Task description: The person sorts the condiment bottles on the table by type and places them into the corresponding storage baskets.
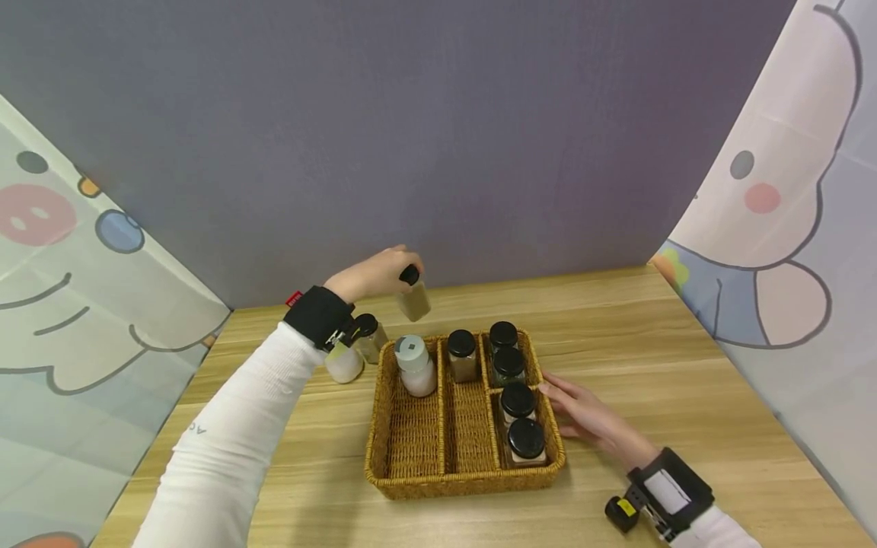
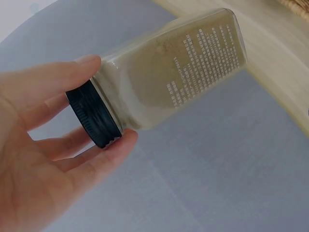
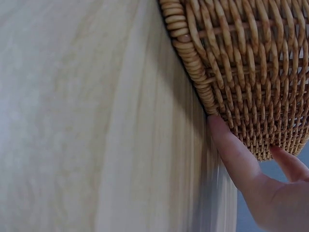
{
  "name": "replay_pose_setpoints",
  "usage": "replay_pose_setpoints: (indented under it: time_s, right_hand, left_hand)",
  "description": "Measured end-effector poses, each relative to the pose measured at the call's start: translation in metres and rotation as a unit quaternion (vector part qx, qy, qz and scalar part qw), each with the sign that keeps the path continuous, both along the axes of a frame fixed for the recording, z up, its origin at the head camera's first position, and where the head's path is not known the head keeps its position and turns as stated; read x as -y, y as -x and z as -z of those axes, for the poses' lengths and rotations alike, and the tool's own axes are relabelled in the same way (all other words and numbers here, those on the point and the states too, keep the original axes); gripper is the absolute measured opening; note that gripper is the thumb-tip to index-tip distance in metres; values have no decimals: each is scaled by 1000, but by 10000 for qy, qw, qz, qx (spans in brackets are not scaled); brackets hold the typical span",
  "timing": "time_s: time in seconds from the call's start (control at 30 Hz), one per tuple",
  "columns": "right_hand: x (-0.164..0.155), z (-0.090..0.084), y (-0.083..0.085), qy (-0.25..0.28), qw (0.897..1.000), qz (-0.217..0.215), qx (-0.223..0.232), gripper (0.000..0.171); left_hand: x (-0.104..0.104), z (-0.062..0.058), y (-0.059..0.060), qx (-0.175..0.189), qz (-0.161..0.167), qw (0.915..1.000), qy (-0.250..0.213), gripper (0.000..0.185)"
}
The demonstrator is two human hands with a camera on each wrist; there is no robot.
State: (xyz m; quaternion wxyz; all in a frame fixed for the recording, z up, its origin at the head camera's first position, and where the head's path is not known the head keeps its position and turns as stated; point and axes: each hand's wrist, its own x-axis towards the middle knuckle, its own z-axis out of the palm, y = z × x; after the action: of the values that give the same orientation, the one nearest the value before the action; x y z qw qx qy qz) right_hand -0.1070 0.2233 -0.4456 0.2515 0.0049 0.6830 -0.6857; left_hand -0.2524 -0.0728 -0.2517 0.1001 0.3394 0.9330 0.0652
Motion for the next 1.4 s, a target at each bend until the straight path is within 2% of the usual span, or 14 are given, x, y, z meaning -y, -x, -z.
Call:
replay_pose_setpoints:
  time_s: [0.27, 0.93, 0.97, 1.17, 1.2, 1.4]
  right_hand:
    - [-1, 1, 1, -20, 10000, -29, -16, 73]
    - [-1, 0, -1, -26, 10000, -61, -6, 73]
    - [-1, 0, -2, -21, 10000, -57, -7, 73]
    - [-1, -1, -2, -44, 10000, -43, 12, 72]
    - [-1, -1, -2, -51, 10000, -43, 10, 72]
    - [-2, -1, -3, -54, 10000, -43, -19, 72]
  left_hand:
    - [-9, -4, -11, 184, 133, 9997, -45, 33]
    - [-33, -9, -39, 207, 685, 9971, 251, 32]
    - [-33, -4, -35, 184, 799, 9965, 164, 32]
    - [-36, -4, -45, 165, 1031, 9943, 231, 31]
    - [-38, -9, -51, 176, 1001, 9943, 316, 32]
    - [-40, -7, -59, 153, 1133, 9931, 251, 32]
